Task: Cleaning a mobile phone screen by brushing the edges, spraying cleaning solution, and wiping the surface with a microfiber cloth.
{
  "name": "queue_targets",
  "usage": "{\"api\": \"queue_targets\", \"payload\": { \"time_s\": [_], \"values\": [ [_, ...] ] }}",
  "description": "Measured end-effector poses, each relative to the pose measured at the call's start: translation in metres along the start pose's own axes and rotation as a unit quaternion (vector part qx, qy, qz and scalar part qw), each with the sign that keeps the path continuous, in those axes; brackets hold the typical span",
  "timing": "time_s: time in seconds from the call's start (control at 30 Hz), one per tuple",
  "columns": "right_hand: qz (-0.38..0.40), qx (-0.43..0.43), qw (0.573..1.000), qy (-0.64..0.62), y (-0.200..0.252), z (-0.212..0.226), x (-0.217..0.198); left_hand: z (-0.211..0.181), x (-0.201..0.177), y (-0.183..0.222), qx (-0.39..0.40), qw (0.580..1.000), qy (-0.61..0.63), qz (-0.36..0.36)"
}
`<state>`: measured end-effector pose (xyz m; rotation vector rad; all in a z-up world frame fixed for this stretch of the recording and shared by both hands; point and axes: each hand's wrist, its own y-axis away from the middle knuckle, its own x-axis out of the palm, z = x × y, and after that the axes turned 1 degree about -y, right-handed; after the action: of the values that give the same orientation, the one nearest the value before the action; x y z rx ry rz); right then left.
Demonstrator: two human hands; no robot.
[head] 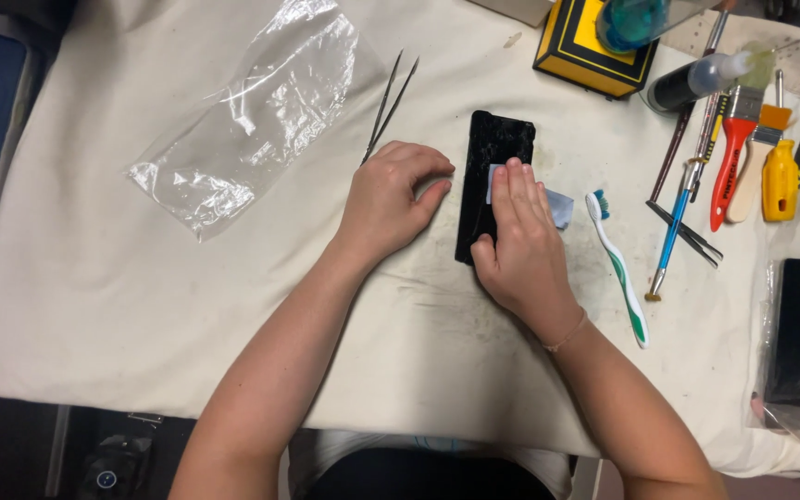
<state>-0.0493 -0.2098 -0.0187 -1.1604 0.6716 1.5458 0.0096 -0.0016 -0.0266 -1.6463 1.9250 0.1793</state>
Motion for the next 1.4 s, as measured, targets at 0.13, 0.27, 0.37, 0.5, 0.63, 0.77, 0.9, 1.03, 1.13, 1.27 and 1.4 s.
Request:
{"api": "queue_targets", "payload": {
  "time_s": [0.13, 0.27, 0.37, 0.5, 0.63, 0.77, 0.9, 1.03, 1.13, 1.27, 1.4],
  "values": [
    [0.003, -0.009, 1.0, 0.026, 0.015, 0.004, 0.0, -0.002, -0.003, -0.003, 0.003, 1.0, 0.002, 0.009],
    [0.011, -0.028, 0.998, 0.055, 0.046, 0.024, -0.005, -0.002, -0.001, -0.002, 0.023, 1.0, 0.006, -0.008],
    [0.03, -0.055, 0.998, 0.032, 0.063, 0.043, -0.011, 0.002, 0.004, -0.001, 0.026, 1.0, -0.017, 0.001],
    [0.032, -0.086, 0.995, 0.029, 0.067, 0.045, 0.0, 0.002, 0.008, 0.003, 0.008, 1.0, -0.013, -0.004],
    [0.031, -0.082, 0.996, 0.031, 0.05, 0.04, 0.01, 0.002, 0.004, 0.001, 0.006, 1.0, -0.007, 0.002],
    [0.037, -0.051, 0.998, 0.021, 0.038, 0.024, 0.011, -0.005, -0.001, 0.001, -0.01, 1.0, 0.02, 0.006],
    [0.049, -0.033, 0.998, 0.015, 0.047, 0.028, 0.003, -0.001, -0.001, 0.0, 0.001, 0.999, 0.04, -0.006],
    [0.044, -0.026, 0.999, 0.018, 0.048, 0.027, 0.003, 0.001, -0.001, -0.002, -0.01, 0.999, 0.037, 0.003],
    [0.024, -0.029, 0.999, 0.028, 0.025, 0.019, 0.006, 0.003, 0.002, 0.0, -0.02, 0.999, 0.044, 0.006],
    [0.025, -0.012, 1.0, 0.011, -0.013, 0.007, 0.008, -0.005, -0.006, -0.002, -0.034, 0.997, 0.068, 0.002],
    [0.037, -0.001, 0.999, -0.003, -0.034, 0.0, 0.009, -0.005, -0.006, -0.002, -0.039, 0.997, 0.068, 0.001]
  ]
}}
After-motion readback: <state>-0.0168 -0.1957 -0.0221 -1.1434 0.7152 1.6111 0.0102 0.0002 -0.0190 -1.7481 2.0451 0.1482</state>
